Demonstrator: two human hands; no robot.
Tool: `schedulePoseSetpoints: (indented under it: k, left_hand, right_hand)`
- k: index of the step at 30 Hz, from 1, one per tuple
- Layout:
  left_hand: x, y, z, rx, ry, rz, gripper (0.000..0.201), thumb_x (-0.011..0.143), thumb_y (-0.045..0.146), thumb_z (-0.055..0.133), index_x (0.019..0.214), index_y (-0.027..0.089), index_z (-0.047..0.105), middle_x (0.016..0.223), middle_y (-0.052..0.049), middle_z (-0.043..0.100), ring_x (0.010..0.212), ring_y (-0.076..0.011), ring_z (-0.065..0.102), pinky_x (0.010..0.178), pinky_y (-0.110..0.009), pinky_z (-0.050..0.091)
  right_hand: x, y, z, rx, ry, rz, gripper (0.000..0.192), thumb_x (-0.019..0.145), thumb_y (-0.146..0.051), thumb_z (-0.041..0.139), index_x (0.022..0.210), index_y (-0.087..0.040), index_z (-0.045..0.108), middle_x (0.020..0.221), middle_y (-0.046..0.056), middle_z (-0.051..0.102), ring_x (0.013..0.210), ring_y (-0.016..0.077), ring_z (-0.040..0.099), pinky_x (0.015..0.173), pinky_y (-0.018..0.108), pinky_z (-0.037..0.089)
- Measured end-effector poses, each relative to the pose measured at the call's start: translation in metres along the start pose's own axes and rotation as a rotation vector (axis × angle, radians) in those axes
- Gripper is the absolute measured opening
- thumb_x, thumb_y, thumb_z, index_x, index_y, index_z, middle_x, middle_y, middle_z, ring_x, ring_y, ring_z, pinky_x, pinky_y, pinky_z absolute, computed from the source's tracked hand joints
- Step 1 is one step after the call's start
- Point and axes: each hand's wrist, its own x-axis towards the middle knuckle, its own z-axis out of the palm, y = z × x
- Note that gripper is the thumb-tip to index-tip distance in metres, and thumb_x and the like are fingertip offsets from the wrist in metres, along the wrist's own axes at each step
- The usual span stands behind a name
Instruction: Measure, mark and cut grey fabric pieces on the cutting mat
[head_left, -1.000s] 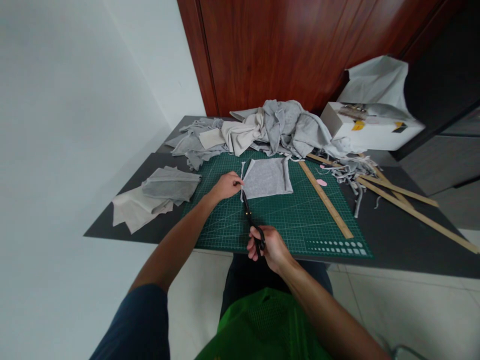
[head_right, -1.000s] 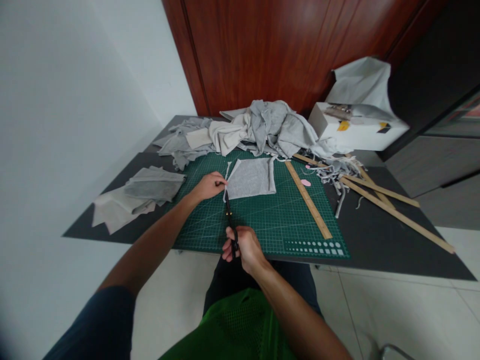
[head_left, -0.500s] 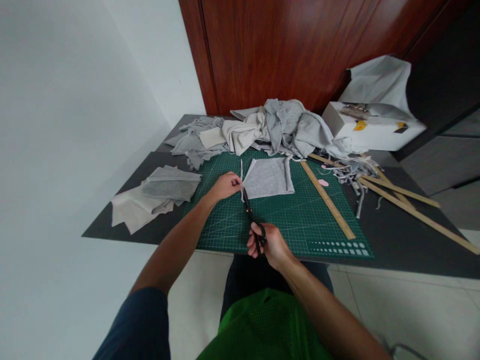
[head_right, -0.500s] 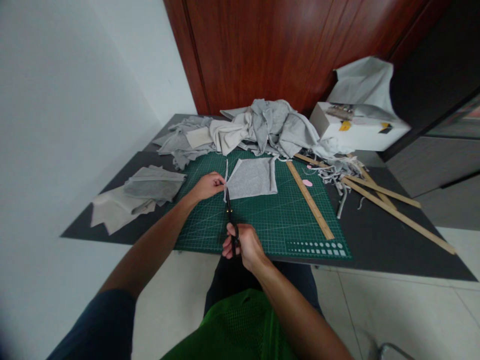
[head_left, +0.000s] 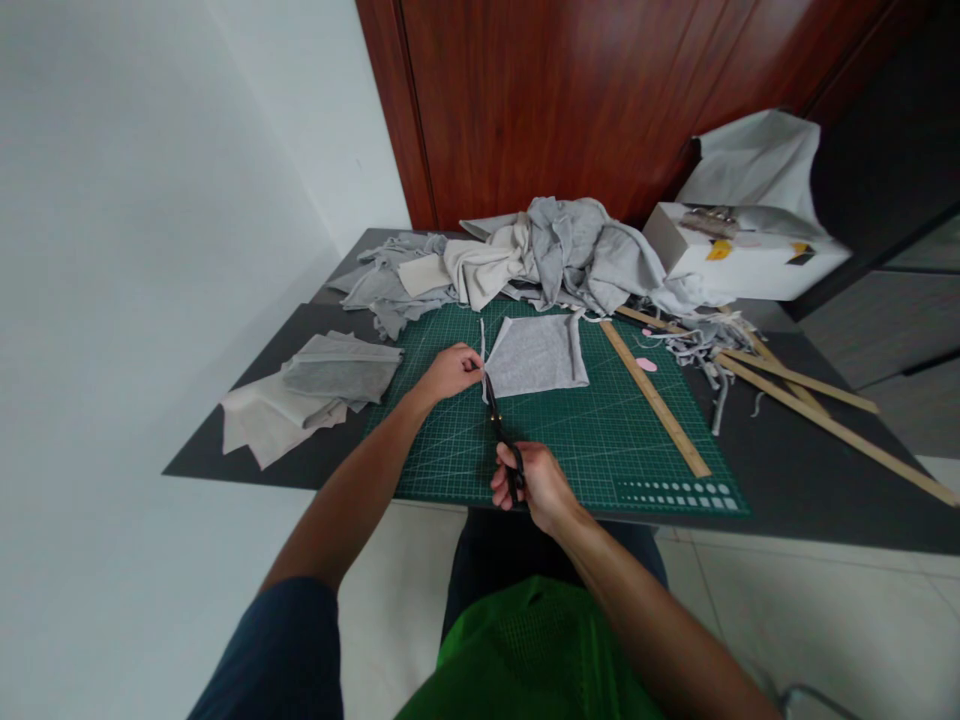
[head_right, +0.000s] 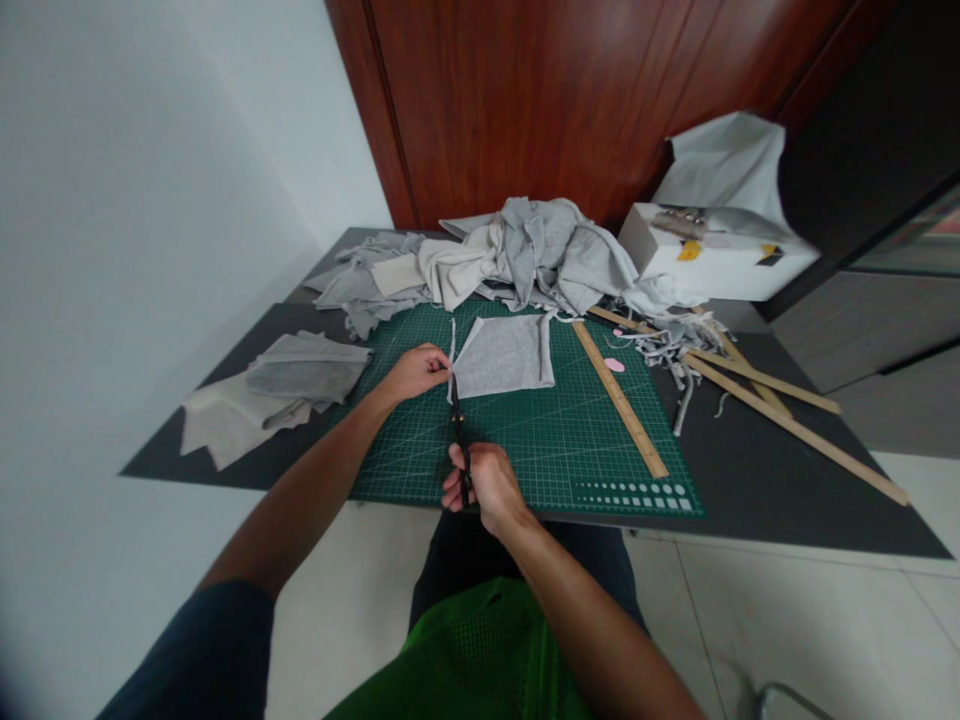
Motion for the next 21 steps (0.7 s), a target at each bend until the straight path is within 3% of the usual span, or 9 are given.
schedulePoseSetpoints:
  k: [21]
  left_hand:
    - [0.000,-0.005,0.003,-0.019,0.012,0.028,0.009,0.075,0.014,0.074,0.084,0.016,0.076,0.082,0.002,0.058,0.063,-0.0083,0.055,0.065,-0.023,0.046]
  right_hand:
    - [0.013,-0.011,0.011,-0.027,0.021,-0.020,0.027,0.087,-0.037,0.064,0.070,-0.017,0.061,0.056,0.004,0.066,0.040,0.0152,0.060,0.039,0.024,0.043]
